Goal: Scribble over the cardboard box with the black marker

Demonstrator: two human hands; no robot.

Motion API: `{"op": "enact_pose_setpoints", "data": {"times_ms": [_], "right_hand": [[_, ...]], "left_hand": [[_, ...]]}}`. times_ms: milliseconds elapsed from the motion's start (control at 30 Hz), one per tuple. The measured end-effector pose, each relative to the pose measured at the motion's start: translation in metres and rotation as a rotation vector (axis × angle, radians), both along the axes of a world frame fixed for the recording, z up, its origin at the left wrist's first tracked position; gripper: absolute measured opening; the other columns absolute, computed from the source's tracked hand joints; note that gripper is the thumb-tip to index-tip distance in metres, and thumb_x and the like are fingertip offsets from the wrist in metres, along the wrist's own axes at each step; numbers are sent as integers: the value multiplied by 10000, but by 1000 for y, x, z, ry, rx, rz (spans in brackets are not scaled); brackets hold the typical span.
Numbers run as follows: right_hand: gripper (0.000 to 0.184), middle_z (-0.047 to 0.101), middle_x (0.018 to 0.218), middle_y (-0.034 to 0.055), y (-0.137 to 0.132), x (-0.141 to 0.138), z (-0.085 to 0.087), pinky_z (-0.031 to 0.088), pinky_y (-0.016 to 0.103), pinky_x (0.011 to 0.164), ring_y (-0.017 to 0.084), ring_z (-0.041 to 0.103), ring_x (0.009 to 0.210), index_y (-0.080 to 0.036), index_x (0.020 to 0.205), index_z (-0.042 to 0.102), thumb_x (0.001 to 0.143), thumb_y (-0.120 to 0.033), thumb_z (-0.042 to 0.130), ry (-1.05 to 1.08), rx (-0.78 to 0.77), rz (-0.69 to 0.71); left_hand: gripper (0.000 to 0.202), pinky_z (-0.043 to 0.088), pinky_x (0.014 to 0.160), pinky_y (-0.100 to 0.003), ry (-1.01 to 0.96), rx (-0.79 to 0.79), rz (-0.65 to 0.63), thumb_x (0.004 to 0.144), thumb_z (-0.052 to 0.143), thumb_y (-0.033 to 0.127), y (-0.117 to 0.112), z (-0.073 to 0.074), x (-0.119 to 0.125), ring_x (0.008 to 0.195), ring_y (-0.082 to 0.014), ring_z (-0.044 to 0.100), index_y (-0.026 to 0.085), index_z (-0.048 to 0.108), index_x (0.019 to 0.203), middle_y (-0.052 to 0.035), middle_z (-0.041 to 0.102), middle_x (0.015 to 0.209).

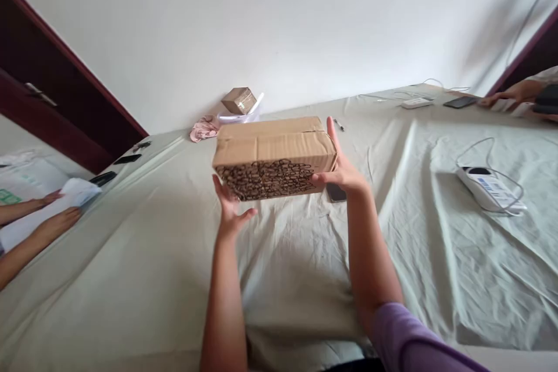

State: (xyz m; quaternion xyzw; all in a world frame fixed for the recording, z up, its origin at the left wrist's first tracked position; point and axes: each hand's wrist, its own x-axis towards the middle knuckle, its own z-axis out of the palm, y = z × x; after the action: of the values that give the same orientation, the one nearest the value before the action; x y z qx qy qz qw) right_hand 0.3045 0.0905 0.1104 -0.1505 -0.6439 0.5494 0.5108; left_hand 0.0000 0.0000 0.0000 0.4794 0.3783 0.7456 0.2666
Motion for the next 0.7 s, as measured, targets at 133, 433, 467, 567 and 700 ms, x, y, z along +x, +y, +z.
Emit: {"op": "enact_pose_setpoints", "data": {"times_ms": [133, 433, 467, 567, 700], "right_hand": [[1381, 501, 1720, 99, -17, 26, 18, 416, 605, 1317, 385, 384, 1670, -351, 1796, 257, 654, -267, 1029, -48, 5, 40], [1357, 443, 1781, 106, 1, 42, 9, 273, 593, 1389, 408, 316, 1709, -336, 1793, 274, 688, -631, 1005, -4, 246, -185], [1373, 445, 1780, 115, 6, 45, 6, 284, 587, 1388, 415, 333, 1701, -335, 1790, 279, 671, -670, 1001, 26, 273, -209], [1396, 411, 1802, 123, 15, 53, 1, 294, 589, 1386, 419, 337, 1700, -349, 1794, 245, 668, -739, 974, 55, 282, -268], [1426, 352, 1838, 96, 13, 59, -2, 364, 607, 1352, 441, 419, 1650, -388, 1796, 214, 645, -794, 950, 4, 242, -280]], "left_hand": [[913, 409, 1333, -645, 359, -232, -4, 501, 1088, 440, -15, 56, -18, 1404, -423, 674, 231, 750, 1323, -153, 762, 1352], [891, 556, 1214, -622, 576, -340, -65, 566, 1039, 542, 9, 125, 20, 1362, -428, 705, 198, 745, 1335, -167, 764, 1405], [879, 565, 1210, -610, 564, -336, -52, 589, 1027, 544, 10, 122, 29, 1413, -437, 672, 191, 744, 1342, -172, 750, 1437], [841, 598, 1189, -579, 539, -278, -25, 623, 1001, 535, 15, 113, 50, 1502, -440, 601, 211, 748, 1356, -149, 755, 1440], [743, 636, 1133, -604, 496, -248, -35, 613, 1003, 524, 21, 109, 61, 1416, -452, 661, 219, 781, 1253, -145, 793, 1354]]}}
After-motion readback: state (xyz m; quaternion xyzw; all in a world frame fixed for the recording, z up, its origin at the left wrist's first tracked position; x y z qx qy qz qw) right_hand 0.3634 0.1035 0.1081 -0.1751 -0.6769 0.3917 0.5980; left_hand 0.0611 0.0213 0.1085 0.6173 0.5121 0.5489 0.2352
